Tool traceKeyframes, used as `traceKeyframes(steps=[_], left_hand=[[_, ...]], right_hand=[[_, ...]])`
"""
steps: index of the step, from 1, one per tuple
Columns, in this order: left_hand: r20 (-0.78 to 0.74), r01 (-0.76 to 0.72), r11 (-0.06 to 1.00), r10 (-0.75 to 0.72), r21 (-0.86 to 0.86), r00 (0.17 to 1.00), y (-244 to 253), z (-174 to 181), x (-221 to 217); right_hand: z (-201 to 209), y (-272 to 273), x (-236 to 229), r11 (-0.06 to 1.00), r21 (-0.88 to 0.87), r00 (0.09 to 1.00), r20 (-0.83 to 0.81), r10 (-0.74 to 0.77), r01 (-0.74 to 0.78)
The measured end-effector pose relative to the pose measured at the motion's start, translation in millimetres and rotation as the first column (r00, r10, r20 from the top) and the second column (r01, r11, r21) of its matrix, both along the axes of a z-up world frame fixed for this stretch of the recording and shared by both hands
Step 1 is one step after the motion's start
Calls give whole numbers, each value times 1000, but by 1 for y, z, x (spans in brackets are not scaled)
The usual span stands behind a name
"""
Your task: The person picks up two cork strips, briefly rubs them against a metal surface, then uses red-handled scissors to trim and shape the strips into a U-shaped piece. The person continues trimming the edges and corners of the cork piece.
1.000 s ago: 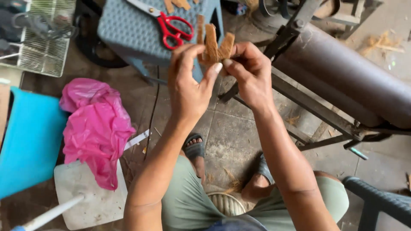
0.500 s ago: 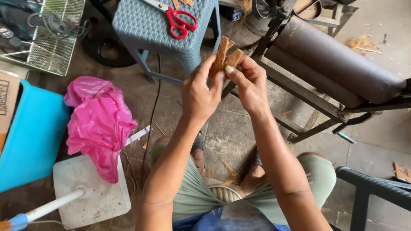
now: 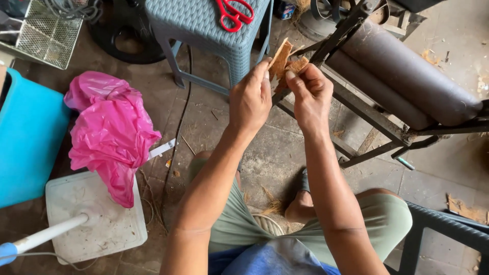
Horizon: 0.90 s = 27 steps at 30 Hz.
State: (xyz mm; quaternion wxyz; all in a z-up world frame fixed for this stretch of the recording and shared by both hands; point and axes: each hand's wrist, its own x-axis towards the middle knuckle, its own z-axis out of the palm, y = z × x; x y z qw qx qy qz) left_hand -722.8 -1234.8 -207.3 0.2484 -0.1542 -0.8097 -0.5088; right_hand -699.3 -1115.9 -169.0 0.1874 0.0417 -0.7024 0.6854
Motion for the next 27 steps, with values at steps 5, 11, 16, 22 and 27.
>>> traceKeyframes(steps=[5,11,16,22,27], left_hand=[[82,-100,993,96,56,992,-12,-2,-9],[207,-239,945,194,221,959,-44,0,-30],[270,-253,836,131,488,954,-64,-5,-35],[190,-180,813,87,554,978,-66,-2,-35],[-75,-39,833,96,552,993,-47,-8,-44]], right_hand=[[-7,3,-3,999,37,999,-24,-26,27],[-8,6,-37,995,-87,999,39,-35,38],[-7,-12,-105,998,-61,962,271,40,-24],[-33,-36,-182,966,-13,964,63,259,-258],[31,-22,-110,965,-61,808,535,249,-256]])
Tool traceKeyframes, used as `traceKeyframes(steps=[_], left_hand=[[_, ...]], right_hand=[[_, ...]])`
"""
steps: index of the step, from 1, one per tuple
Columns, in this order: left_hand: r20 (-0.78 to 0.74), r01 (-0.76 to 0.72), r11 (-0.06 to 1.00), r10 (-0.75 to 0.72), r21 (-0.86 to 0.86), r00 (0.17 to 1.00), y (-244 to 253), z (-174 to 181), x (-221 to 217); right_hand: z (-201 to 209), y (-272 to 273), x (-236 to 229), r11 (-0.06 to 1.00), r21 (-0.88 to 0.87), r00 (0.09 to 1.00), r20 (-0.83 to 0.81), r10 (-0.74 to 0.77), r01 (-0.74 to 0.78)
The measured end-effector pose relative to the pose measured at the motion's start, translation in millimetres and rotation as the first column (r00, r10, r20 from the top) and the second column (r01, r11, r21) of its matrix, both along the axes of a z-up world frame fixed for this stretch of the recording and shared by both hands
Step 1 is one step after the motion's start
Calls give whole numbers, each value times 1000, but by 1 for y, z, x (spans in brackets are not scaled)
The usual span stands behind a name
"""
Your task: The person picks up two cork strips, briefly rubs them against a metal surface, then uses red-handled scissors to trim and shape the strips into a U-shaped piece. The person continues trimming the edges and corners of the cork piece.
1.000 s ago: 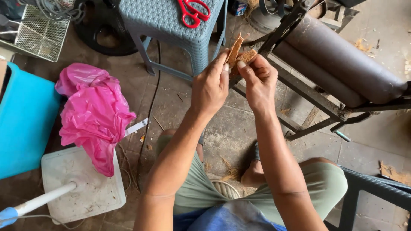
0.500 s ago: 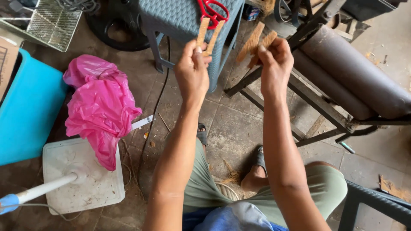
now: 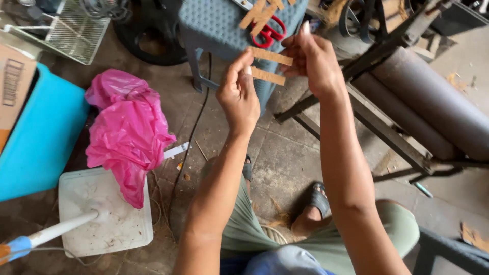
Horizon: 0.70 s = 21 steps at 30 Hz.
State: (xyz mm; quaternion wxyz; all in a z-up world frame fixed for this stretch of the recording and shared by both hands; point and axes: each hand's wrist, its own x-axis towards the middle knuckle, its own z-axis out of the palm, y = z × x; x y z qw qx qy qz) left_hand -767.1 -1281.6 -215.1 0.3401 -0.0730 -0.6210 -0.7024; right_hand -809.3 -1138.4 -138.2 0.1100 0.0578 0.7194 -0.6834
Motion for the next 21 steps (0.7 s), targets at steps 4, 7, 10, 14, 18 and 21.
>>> traceKeyframes(steps=[4,7,10,14,18,21], left_hand=[[-14,79,997,-79,25,997,28,-5,5],[-49,160,983,-157,85,986,50,-11,19],[132,326,909,-368,262,921,61,-8,28],[332,411,723,-646,556,687,80,0,42],[384,355,710,-654,608,652,106,0,67],[374,314,688,-655,655,656,125,-4,89]], right_hand=[[-24,36,34,995,-51,997,-9,79,-80],[-37,60,56,972,-227,998,-46,51,-60],[-28,85,71,987,-154,984,-179,16,-44],[-18,127,98,995,79,971,-226,79,-62],[3,142,137,994,99,998,-45,-44,48],[-17,150,165,995,38,993,-67,-93,96]])
